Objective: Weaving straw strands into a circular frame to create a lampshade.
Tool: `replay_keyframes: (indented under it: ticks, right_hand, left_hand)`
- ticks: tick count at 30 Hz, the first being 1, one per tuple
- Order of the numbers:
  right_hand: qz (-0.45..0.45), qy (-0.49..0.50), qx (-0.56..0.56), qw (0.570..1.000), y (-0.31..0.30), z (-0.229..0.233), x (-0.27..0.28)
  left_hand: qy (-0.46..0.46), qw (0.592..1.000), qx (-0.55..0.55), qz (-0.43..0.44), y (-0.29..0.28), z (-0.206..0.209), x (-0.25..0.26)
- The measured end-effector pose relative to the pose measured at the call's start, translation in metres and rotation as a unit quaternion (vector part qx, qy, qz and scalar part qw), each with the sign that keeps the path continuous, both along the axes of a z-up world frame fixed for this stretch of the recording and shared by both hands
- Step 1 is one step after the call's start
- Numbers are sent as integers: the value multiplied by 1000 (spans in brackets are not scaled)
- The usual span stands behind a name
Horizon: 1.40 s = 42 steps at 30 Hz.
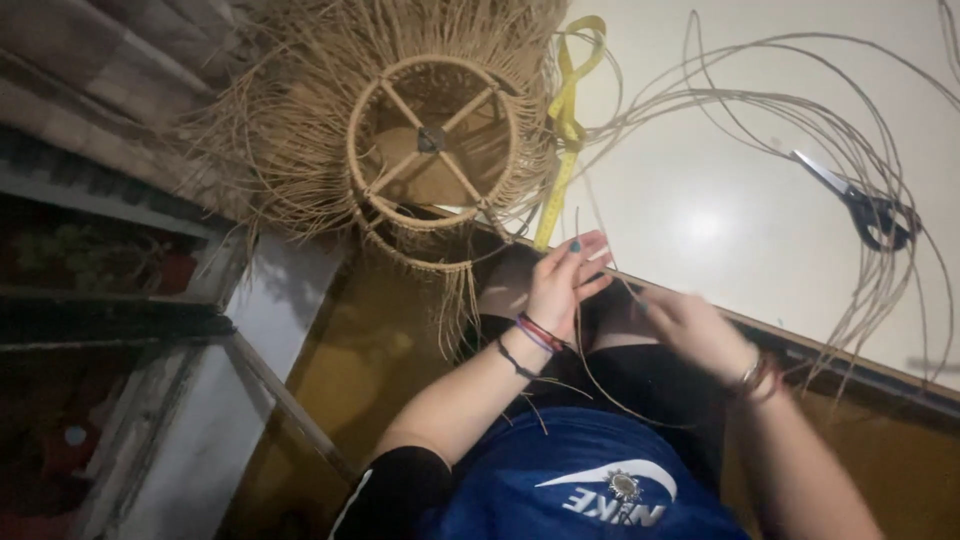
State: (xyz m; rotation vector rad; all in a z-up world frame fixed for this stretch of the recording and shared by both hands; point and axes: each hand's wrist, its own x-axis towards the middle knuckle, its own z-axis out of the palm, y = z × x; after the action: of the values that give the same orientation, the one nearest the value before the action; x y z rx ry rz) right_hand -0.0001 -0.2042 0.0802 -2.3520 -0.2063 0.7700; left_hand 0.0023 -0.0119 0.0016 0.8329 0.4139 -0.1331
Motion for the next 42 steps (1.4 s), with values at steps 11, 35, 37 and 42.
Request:
replay_keyframes:
  ticks: [11,35,37,42]
  right_hand:
    - [-21,-95,52,994,20,-19,-58]
    - [-117,-113,192,968,2,-51,-56]
    - [-131,-122,198,964,-6,-53,-54]
    - [-233,-109,337,906,-14,-46,-48]
  left_hand:
    - [-56,997,-51,14,-11,30,-3]
    - [-168,979,-40,110,9,65,17]
    - [-172,973,-85,130,19,71,35]
    - [-254,915,-267,166,44,83,79]
